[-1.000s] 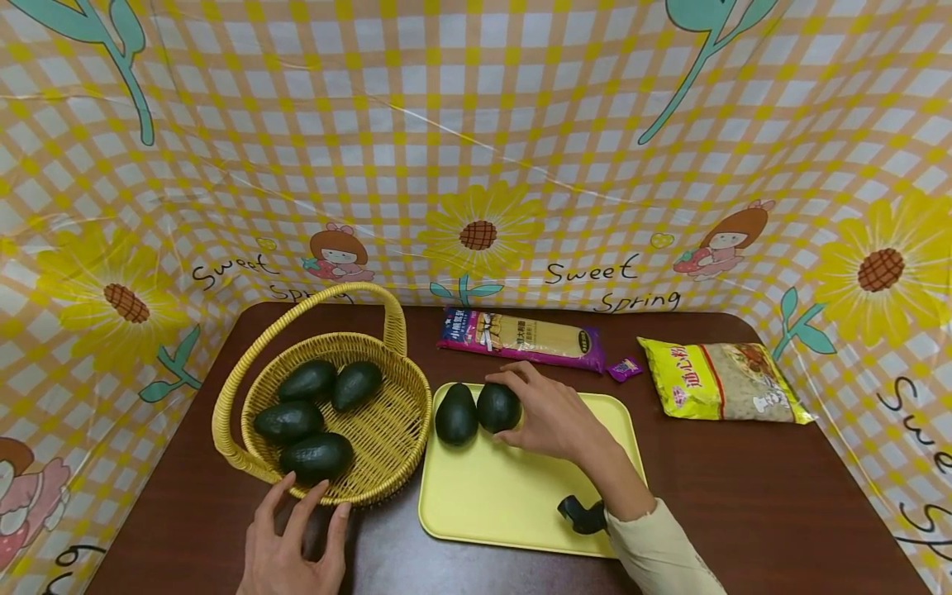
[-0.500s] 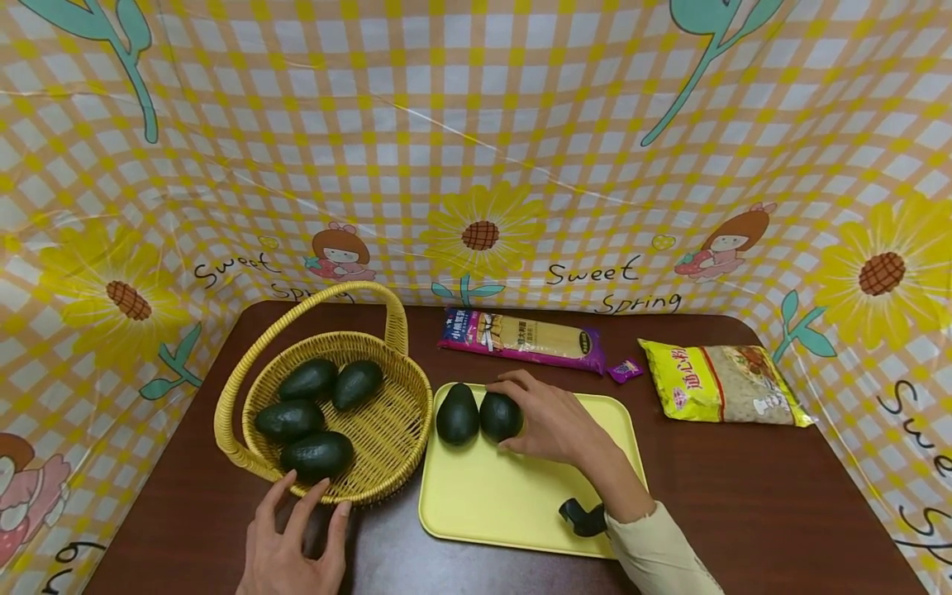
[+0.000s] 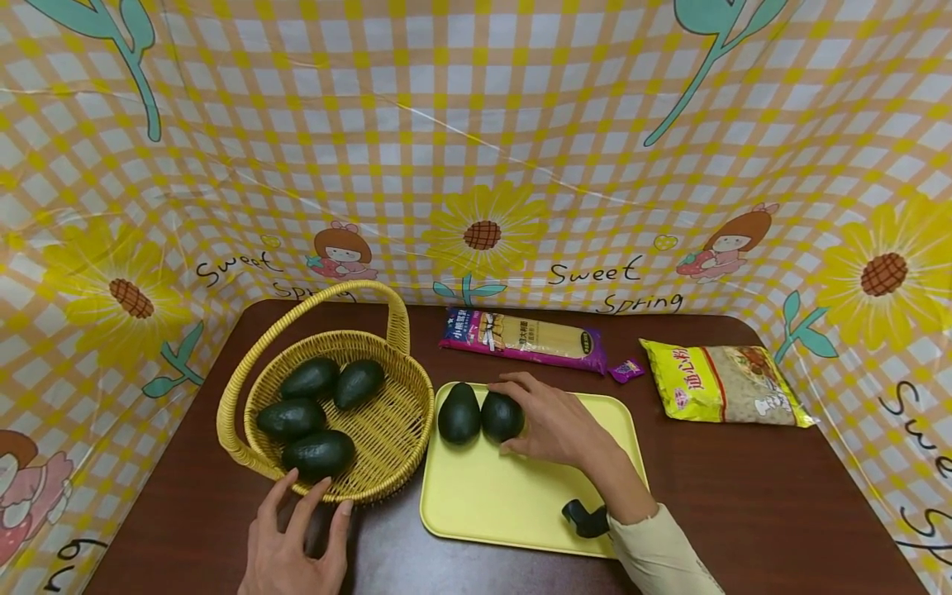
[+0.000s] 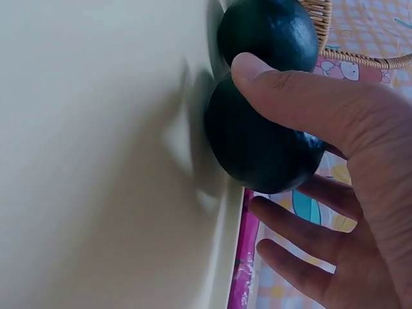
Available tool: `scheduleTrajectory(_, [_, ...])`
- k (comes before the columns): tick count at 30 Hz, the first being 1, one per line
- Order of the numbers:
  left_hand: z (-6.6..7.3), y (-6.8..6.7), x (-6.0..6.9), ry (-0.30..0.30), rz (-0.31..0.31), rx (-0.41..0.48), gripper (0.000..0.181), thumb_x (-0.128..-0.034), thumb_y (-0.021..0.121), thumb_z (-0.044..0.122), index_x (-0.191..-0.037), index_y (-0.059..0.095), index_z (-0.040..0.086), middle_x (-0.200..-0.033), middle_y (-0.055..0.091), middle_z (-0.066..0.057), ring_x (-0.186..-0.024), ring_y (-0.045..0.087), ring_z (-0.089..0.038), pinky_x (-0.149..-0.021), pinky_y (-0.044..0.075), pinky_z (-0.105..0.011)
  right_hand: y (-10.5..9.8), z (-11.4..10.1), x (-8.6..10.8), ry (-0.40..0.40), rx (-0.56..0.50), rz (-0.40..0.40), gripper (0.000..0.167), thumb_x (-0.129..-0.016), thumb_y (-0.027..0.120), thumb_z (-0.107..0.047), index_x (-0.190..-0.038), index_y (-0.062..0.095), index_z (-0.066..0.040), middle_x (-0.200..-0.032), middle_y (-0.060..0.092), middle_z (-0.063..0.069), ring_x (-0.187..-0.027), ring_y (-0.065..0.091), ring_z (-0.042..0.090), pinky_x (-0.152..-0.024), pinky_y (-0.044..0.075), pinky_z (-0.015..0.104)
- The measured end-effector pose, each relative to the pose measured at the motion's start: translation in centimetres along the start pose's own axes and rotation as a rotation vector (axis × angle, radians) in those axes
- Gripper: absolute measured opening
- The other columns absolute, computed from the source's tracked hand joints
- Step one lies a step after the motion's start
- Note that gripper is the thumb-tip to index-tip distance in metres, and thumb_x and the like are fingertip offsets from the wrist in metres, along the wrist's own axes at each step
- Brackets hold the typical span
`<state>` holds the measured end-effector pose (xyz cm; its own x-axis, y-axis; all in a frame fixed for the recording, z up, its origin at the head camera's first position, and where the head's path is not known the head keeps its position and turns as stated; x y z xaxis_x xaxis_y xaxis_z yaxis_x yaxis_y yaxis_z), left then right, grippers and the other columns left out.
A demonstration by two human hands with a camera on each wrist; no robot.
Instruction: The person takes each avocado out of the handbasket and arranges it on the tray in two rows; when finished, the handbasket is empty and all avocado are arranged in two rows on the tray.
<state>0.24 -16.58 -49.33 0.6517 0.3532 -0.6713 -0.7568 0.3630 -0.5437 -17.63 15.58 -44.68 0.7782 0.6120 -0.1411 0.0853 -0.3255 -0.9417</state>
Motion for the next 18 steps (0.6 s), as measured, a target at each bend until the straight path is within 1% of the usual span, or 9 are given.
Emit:
scheduleTrajectory(3, [0.0, 0.0, 0.0, 0.000, 0.001, 0.002, 0.032, -0.0886, 0.087, 0.032, -0.111, 0.083, 0.010, -0.131, 0.066, -0.026, -0.087, 0.065, -0.050, -0.065, 0.051, -0.067, -0.2, 0.0, 0.0, -0.012, -0.004, 0.009, 0.088, -0.078, 0.099, -0.041, -0.152, 0.060, -0.016, -0.154, 0.057, 0.014, -0.112, 0.072, 0.040, -0.087, 0.060, 0.059])
scheduleTrajectory(9, [0.2, -0.1, 0.0, -0.020, -0.012, -0.023, 0.035, -0.0821, 0.092, 0.028, -0.112, 0.083, 0.011, -0.132, 0.067, -0.023, -0.088, 0.065, -0.048, -0.060, 0.052, -0.067, -0.6, -0.2, 0.0, -0.017, 0.001, 0.019, 0.087, -0.078, 0.099, -0.042, -0.153, 0.060, -0.017, -0.155, 0.056, 0.014, -0.115, 0.071, 0.039, -0.089, 0.059, 0.059])
scheduleTrajectory(15, [0.1, -0.1, 0.0, -0.024, -0.013, -0.027, 0.037, -0.0802, 0.094, 0.026, -0.112, 0.083, 0.012, -0.133, 0.067, -0.022, -0.088, 0.066, -0.047, -0.059, 0.052, -0.067, -1.2, -0.9, -0.4, -0.043, 0.010, 0.051, 0.084, -0.080, 0.098, -0.041, -0.152, 0.061, -0.018, -0.155, 0.057, 0.011, -0.110, 0.072, 0.037, -0.081, 0.060, 0.054])
scheduleTrajectory(18, [0.1, -0.1, 0.0, -0.020, -0.012, -0.025, 0.037, -0.0800, 0.094, 0.026, -0.113, 0.083, 0.012, -0.133, 0.067, -0.022, -0.087, 0.066, -0.047, -0.059, 0.052, -0.066, -1.5, -1.4, -0.7, -0.055, 0.014, 0.061, 0.082, -0.082, 0.096, -0.042, -0.152, 0.061, -0.019, -0.155, 0.057, 0.010, -0.112, 0.072, 0.036, -0.081, 0.060, 0.054])
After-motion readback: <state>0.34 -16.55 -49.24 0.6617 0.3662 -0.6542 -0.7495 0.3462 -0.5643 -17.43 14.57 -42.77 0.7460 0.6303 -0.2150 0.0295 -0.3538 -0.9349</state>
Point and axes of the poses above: each hand's wrist, its own x-axis away from the middle knuckle, its own y-axis out of the palm, z = x × y, the point moved 1 cm from there along -x, towards the middle knuckle
